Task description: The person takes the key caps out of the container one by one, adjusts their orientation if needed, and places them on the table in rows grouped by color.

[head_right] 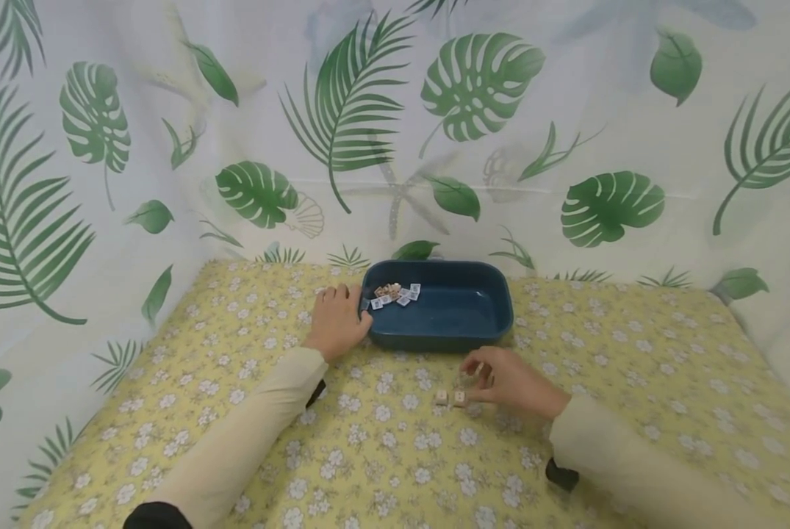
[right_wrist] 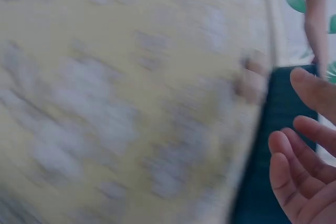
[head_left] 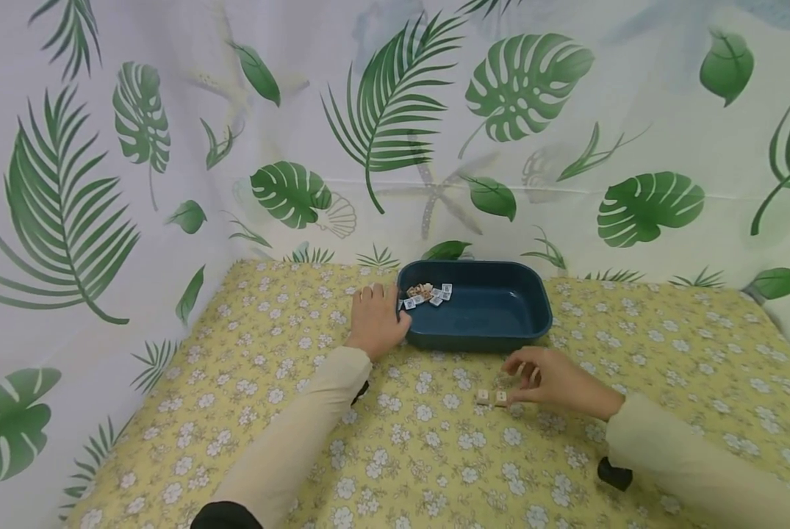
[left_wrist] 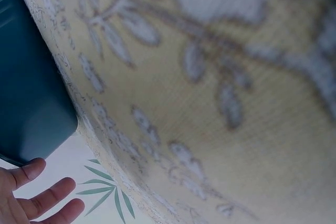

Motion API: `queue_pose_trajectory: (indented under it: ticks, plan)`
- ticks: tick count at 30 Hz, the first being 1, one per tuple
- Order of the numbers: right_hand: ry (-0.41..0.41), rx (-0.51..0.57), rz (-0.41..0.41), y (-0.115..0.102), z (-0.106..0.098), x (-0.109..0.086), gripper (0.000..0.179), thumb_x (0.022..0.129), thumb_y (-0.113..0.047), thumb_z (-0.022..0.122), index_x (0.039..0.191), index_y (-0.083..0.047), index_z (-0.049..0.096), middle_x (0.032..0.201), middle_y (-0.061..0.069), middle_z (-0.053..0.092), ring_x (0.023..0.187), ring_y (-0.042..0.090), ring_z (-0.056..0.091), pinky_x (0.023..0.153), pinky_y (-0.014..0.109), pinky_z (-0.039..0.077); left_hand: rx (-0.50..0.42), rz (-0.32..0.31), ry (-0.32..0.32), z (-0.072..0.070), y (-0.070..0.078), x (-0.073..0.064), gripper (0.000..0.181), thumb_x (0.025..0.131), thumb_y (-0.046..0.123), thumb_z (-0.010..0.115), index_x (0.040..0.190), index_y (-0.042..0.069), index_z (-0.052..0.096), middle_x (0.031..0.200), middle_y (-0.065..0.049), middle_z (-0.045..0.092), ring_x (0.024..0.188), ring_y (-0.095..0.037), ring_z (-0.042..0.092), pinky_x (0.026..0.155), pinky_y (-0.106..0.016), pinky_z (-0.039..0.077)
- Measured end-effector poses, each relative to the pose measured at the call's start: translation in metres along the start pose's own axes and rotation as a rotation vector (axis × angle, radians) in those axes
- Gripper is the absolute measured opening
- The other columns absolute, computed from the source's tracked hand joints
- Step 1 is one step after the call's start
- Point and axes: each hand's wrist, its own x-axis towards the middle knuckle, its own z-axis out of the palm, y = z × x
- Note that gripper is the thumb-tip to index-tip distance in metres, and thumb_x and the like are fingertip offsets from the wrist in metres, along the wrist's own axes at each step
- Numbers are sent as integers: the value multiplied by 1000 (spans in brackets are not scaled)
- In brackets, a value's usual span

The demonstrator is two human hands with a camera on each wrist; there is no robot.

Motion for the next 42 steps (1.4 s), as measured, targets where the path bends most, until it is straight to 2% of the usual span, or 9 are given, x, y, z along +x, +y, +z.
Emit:
queue_pose_trajectory:
  ticks: [4,9,14,18,20,26,31,36,42]
  plan:
    - [-11,-51,-49,-11,-28,9,33,79,-20,73,108,-6,64,95,8,65,71,2,57,64,22,51,1,1,17,2,-1,2,41,91,32,47,124,8,50,117,-17,54,107,-34,51,98,-49,36]
    - [-55,-90,-87,-26,-64,30,29,79,-20,73,106,-8,65,94,4,65,73,3,58,65,23,51,-9,0,21,3,-1,2,39,90,31,47,121,7,51,114,-17,55,104,-35,52,97,-49,37]
    - [-67,-182,-131,-37,-93,63,27,81,-22,72,104,-11,67,92,0,66,77,7,61,67,23,51,-27,-6,14,1,-1,2,40,91,30,47,123,6,51,116,-18,55,106,-35,51,98,-50,36]
    - [-72,-218,-137,-38,-103,97,25,82,-18,71,104,-8,67,91,3,68,80,13,63,69,27,52,-33,-12,0,-2,-2,2,39,91,30,47,122,7,51,116,-17,54,107,-36,50,98,-50,35]
    - [-72,-223,-143,-35,-102,116,24,82,-16,71,104,-7,67,91,5,68,81,14,63,71,30,53,-34,-18,-10,-3,-2,2,39,91,30,47,122,7,51,117,-17,54,108,-36,50,99,-51,35]
    - [-57,-303,-250,-21,-81,166,25,81,-13,72,104,-5,68,96,9,68,85,19,64,76,35,53,-28,-21,-9,-4,-4,-1,38,91,30,47,120,7,52,115,-17,54,107,-36,50,98,-51,35]
    - [-105,-357,-282,-15,-58,198,28,81,-12,71,107,-3,68,101,10,68,90,21,65,80,36,53,-8,0,9,-3,-6,-2,36,91,32,47,118,8,52,114,-16,55,106,-35,52,98,-51,37]
    - [-168,-413,-269,-11,-41,217,28,82,-13,71,108,-4,68,102,10,69,92,21,65,81,35,53,-14,29,18,-2,-6,-3,33,92,32,48,114,8,53,112,-16,57,104,-35,53,97,-51,38]
    - [-220,-471,-268,-7,-31,226,21,81,-11,71,101,-5,70,93,8,70,81,17,66,73,31,54,-21,38,7,-3,-3,-2,32,92,32,47,113,9,53,111,-16,56,105,-36,53,97,-52,38]
